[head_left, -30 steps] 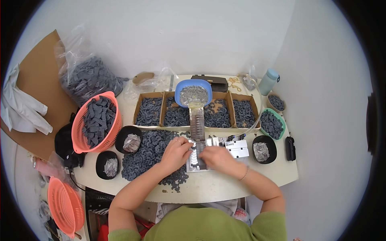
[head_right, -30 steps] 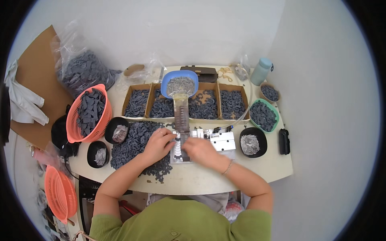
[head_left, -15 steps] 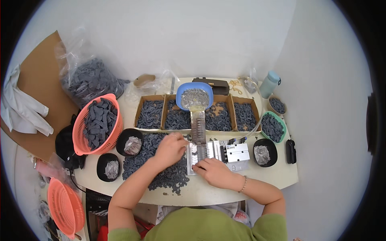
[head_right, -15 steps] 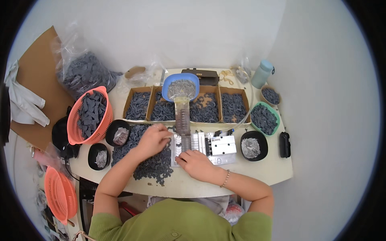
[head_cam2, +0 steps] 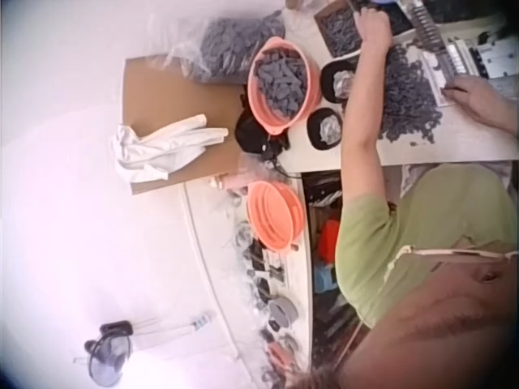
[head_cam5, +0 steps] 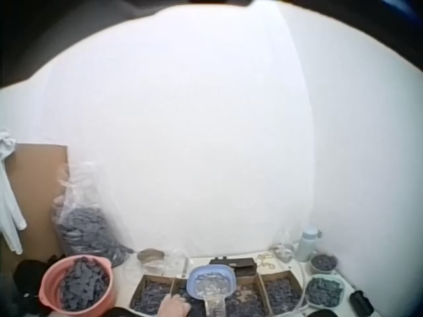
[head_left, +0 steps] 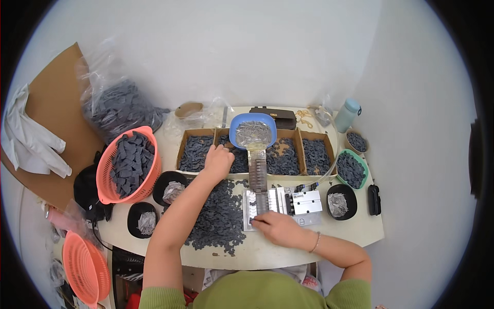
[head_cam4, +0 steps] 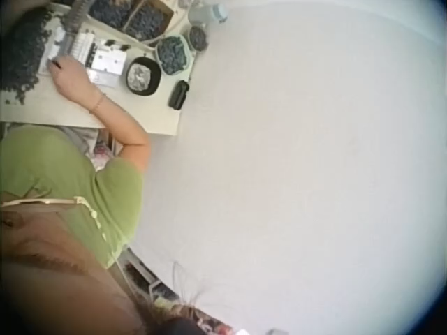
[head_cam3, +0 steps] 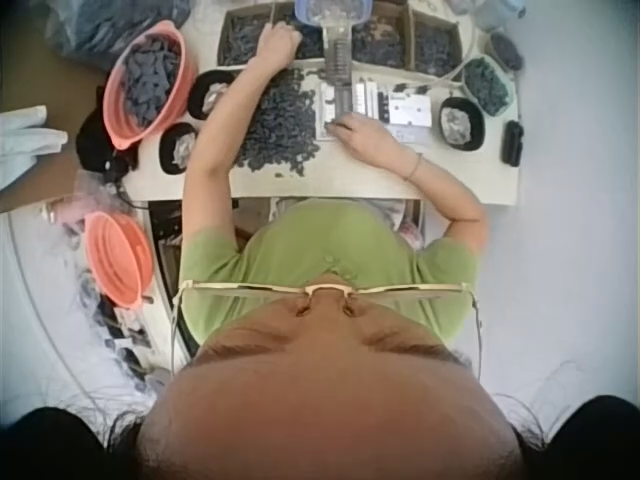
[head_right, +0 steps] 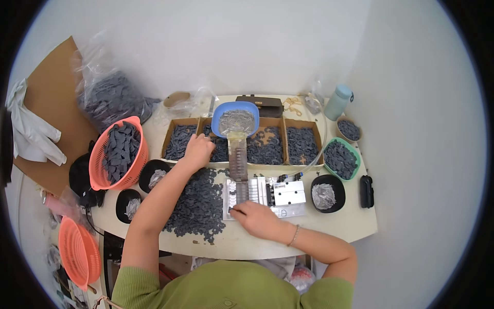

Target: The person sorts small grey plastic components by hand, placing them into a specialized sorting tray.

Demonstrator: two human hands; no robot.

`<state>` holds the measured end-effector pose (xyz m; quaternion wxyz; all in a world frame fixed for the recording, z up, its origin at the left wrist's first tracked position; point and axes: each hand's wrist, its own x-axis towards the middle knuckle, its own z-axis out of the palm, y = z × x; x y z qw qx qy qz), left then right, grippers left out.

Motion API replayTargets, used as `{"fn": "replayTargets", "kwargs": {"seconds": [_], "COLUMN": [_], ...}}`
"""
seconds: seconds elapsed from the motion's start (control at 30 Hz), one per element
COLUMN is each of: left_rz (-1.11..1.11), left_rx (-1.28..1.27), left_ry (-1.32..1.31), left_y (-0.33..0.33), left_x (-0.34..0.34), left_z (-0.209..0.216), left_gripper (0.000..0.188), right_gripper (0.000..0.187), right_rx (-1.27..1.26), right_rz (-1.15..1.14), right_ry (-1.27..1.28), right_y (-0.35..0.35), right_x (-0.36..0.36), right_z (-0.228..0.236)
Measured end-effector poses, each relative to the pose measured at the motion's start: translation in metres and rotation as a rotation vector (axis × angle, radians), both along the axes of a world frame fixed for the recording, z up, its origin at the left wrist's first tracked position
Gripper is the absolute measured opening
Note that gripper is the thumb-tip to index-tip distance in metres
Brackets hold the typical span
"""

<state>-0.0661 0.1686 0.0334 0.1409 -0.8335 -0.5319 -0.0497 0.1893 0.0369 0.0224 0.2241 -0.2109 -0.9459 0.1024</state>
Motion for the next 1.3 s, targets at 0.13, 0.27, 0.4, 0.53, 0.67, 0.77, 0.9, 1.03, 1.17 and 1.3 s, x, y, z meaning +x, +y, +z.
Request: {"fn": "replayTargets", "kwargs": {"seconds": [0.13,0.27,0.4,0.53,0.67,0.77,0.9,1.03,1.17,1.3], "left_rz": [-0.017,-0.096,-0.054,-0.189,-0.27,-0.239,-0.26,-0.177,-0.046,-0.099], "left_rx": [0.079,-0.396,-0.682,-0.255,0.028,-0.001,-0.064,-0.01,-0.038,-0.033], "left_ry": [-0.472,-1.074,-1.123,-0.876,-0.616,-0.398,-0.414,-0.704,-0.703,-0.71], "left_y": [0.0,-0.047,-0.112,-0.139,-0.152,-0.167,-0.171,-0.169,-0.16,-0.158], "left_x": [0.0,0.025,0.036,0.05,0.054,0.051,0.042,0.02,0.008,0.017], "left_z": [-0.001,0.019,0.011,-0.018,-0.033,-0.031,-0.018,-0.005,0.002,-0.001], "left_gripper": [0.007,0.014,0.012,0.013,0.013,0.015,0.019,0.012,0.009,0.008], "right_gripper": [0.023,0.016,0.009,0.008,0.009,0.01,0.013,0.022,0.031,0.033], "right_rx": [-0.061,-0.074,-0.007,-0.132,-0.137,-0.139,-0.013,0.199,0.204,0.424], "right_rz": [-0.112,-0.122,-0.11,-0.184,-0.169,-0.137,-0.113,-0.072,-0.085,-0.133], "right_ry": [0.085,0.062,-0.077,0.084,0.077,0.072,0.033,-0.009,-0.027,-0.191], "right_y": [0.045,0.061,0.061,0.062,0.055,0.043,0.032,0.016,0.01,-0.003], "right_x": [0.008,-0.008,-0.017,-0.013,-0.008,-0.008,-0.01,-0.009,-0.007,-0.013], "right_z": [0.011,0.011,-0.002,-0.001,-0.001,-0.001,-0.01,-0.011,-0.002,0.002]}}
